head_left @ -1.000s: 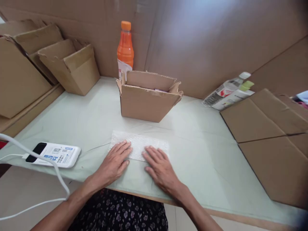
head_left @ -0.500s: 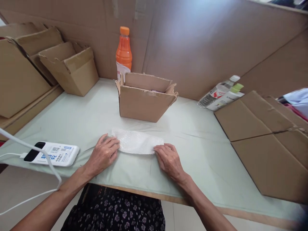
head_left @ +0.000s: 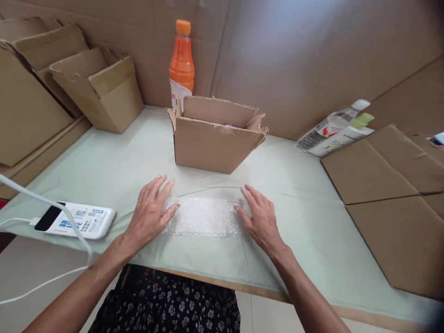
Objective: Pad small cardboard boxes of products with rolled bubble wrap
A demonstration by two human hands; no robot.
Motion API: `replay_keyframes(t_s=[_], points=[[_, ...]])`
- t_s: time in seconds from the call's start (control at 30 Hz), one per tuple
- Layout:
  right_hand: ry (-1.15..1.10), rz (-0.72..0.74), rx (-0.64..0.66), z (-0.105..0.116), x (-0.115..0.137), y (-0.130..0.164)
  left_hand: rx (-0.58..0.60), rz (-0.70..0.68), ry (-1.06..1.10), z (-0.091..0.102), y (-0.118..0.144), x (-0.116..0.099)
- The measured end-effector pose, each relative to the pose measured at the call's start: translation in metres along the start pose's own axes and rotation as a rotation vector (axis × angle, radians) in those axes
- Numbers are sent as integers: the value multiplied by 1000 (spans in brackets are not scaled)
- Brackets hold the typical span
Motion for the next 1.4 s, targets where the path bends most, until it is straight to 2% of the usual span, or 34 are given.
replay_keyframes(t_s=[0.07,0.17,0.23,0.3,0.4,0.53,0.6,0.67,0.73,0.83,0.9,0.97,1.07,1.13,1.2,1.3,1.4], points=[[69,117,-59,-2,16,6,13,-132,-49,-9,8,-15],[70,384,27,-8,50,13,201,-258,-85,-26,20,-33],[49,508,128,-18,63,18,328,-265,-111,-37,26,-33],[58,525,197,-27,62,24,399,-244,-136,-43,30,-27],[127,442,208,-32,42,35,431,-226,-148,-43,31,-19],[189,364,157,-25,15,46,426,-212,-138,-41,29,-19],[190,314,119,-21,5,48,415,-233,-118,-38,28,-20],[164,203,53,-17,-4,48,361,-230,-90,-30,28,-19],[128,61,-27,-14,-12,48,227,-131,-82,-16,30,-15],[110,-85,-92,-14,-16,47,54,143,-172,1,34,-7],[72,-115,-100,-16,-13,45,58,270,-229,3,36,-5],[-30,-129,-94,-19,-7,42,98,314,-180,-4,36,-7],[-234,-233,-46,-19,-1,40,63,361,60,-13,32,-15],[-398,-360,13,-13,-1,40,-10,447,230,-13,29,-19],[-575,-462,99,-5,-3,41,-28,517,344,-8,28,-22],[-761,-511,234,8,-5,42,72,535,408,-1,26,-22],[-829,-494,341,21,-8,45,164,470,440,0,22,-19]])
Point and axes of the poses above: each hand's wrist, its own y-axis away from the middle knuckle, its own z-axis out of the back of the hand, x = y × z, the point moved 1 cm from there along -y, towards the middle knuckle, and after that the axes turned 12 degrees about y, right-handed, at the moved point
